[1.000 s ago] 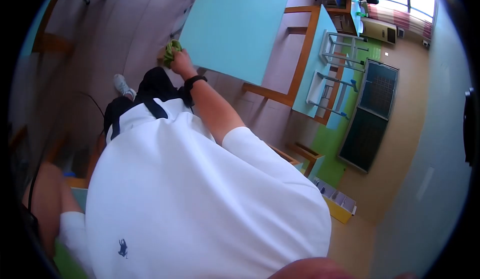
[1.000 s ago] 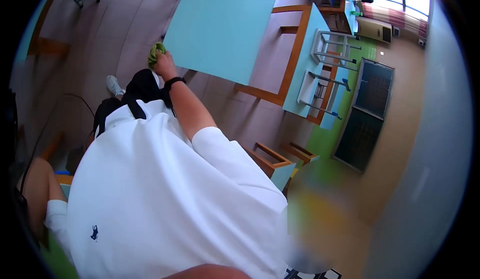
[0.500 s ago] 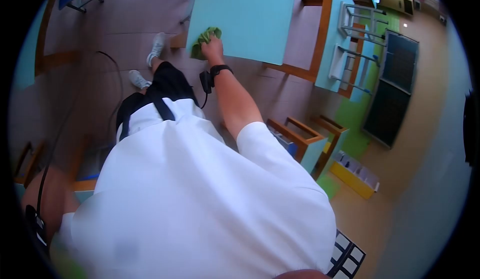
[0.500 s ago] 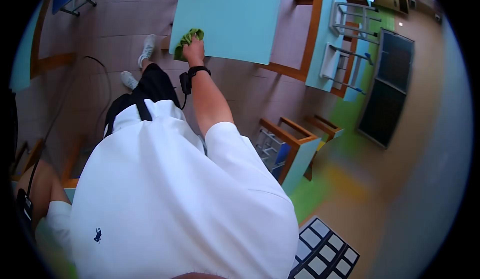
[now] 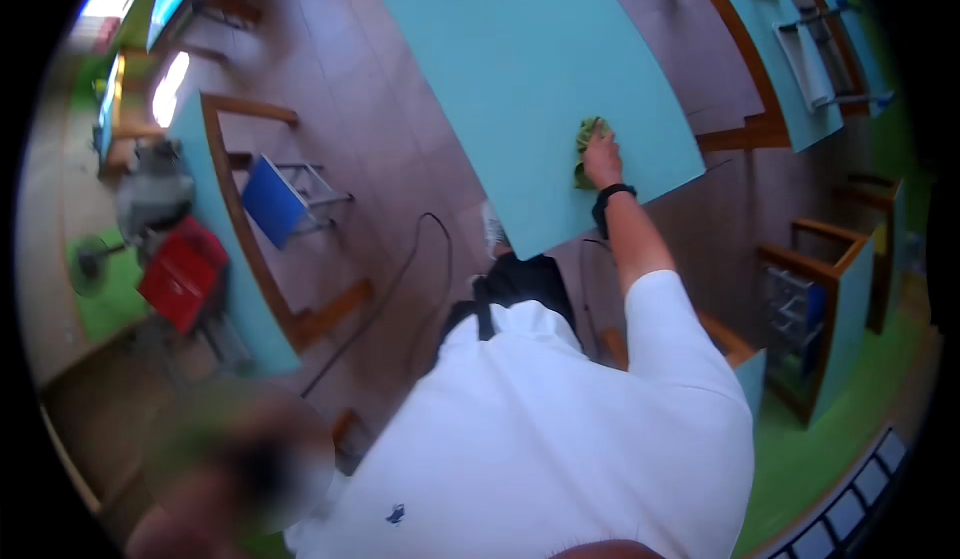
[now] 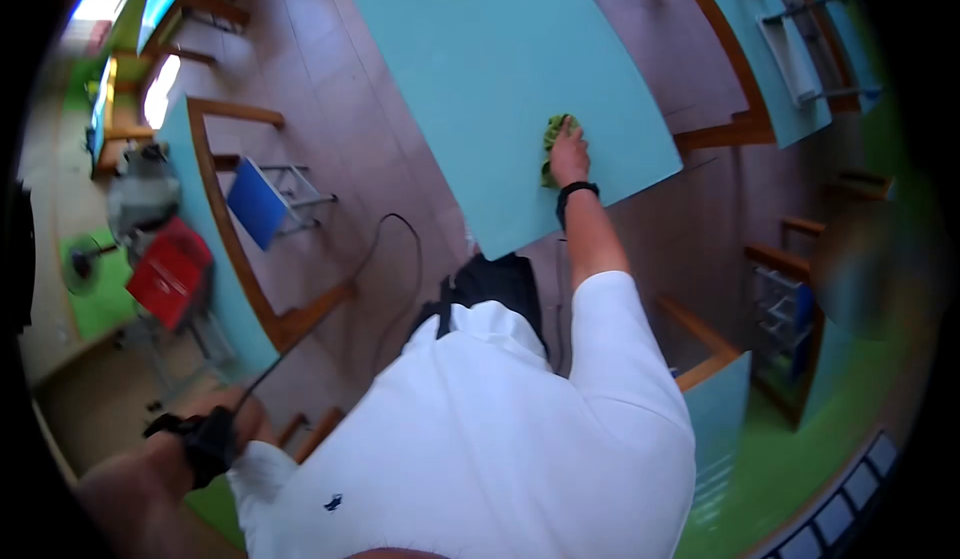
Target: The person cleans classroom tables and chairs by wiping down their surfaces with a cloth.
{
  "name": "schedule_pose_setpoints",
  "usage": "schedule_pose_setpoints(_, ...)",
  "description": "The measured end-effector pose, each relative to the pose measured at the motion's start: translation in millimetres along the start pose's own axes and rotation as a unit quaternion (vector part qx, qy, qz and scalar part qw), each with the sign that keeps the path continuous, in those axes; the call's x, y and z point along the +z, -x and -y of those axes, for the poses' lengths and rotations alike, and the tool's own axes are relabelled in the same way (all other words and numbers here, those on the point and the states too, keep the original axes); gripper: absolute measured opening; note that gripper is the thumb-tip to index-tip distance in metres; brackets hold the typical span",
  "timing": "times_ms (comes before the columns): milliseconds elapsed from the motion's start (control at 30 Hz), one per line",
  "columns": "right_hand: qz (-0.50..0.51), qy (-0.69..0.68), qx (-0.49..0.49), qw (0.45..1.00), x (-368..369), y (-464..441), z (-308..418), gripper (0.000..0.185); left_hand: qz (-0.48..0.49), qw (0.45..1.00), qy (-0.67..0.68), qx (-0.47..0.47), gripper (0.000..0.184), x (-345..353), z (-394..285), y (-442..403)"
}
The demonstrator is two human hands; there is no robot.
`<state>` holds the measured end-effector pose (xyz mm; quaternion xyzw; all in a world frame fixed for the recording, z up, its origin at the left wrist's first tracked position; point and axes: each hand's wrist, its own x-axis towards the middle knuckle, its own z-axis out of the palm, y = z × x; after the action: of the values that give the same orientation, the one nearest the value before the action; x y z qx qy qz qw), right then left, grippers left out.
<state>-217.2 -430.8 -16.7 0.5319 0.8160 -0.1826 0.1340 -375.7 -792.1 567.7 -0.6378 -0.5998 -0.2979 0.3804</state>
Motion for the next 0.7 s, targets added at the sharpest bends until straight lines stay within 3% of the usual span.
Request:
schedule_pose_setpoints(33, -0.023, 0.005, -0.002, 1.000, 1, -9, -9, 0.061, -0.088, 0.951, 0.284, -0.082, 0.051, 40, 11, 12)
schedule_pose_setpoints(67, -0.022, -0.021, 0.025, 0.999, -6, -15, -14, 0.061, -0.214, 0.806, 0.541, -0.104, 0.073, 81, 22, 25)
schedule_pose_setpoints(100, -0.029, -0.034, 0.016, 0.999, -10, -15, -12, 0.064, -0.178, 0.859, 0.450, -0.170, 0.079, 101, 39, 62)
schedule_pose_setpoints(133, -0.031, -0.034, 0.004, 0.999, -10, -14, -16, 0.068, 0.031, 0.908, 0.359, -0.213, 0.072, 129, 55, 90)
schedule_pose_setpoints(200, -0.032, -0.053, 0.001, 0.998, -12, -20, -12, 0.072, 0.305, 0.881, 0.271, -0.240, 0.039, 199, 77, 149)
schedule_pose_setpoints(233, -0.035, -0.060, -0.022, 0.997, -16, -19, -13, 0.077, 0.386, 0.877, 0.233, -0.165, 0.036, 229, 70, 166)
schedule_pose_setpoints(267, -0.031, -0.058, -0.012, 0.998, -19, -18, -14, 0.077, 0.437, 0.850, 0.241, -0.167, 0.035, 255, 56, 183)
schedule_pose_setpoints(333, -0.026, -0.086, -0.013, 0.996, -26, -20, -12, 0.081, 0.515, 0.789, 0.287, -0.174, 0.034, 290, 31, 208)
schedule_pose_setpoints(433, -0.021, -0.093, -0.003, 0.995, -23, -21, -14, 0.082, 0.539, 0.757, 0.331, -0.161, 0.035, 327, -9, 258)
schedule_pose_setpoints(500, -0.014, -0.110, 0.007, 0.994, -25, -20, -14, 0.084, 0.599, 0.694, 0.371, -0.149, 0.037, 343, -28, 269)
schedule_pose_setpoints(600, -0.026, -0.119, 0.027, 0.992, -15, -23, -20, 0.084, 0.622, 0.672, 0.380, -0.130, 0.039, 364, -48, 290)
schedule_pose_setpoints(700, -0.036, -0.138, 0.029, 0.989, -19, -21, -17, 0.083, 0.611, 0.709, 0.341, -0.090, 0.044, 384, -41, 332)
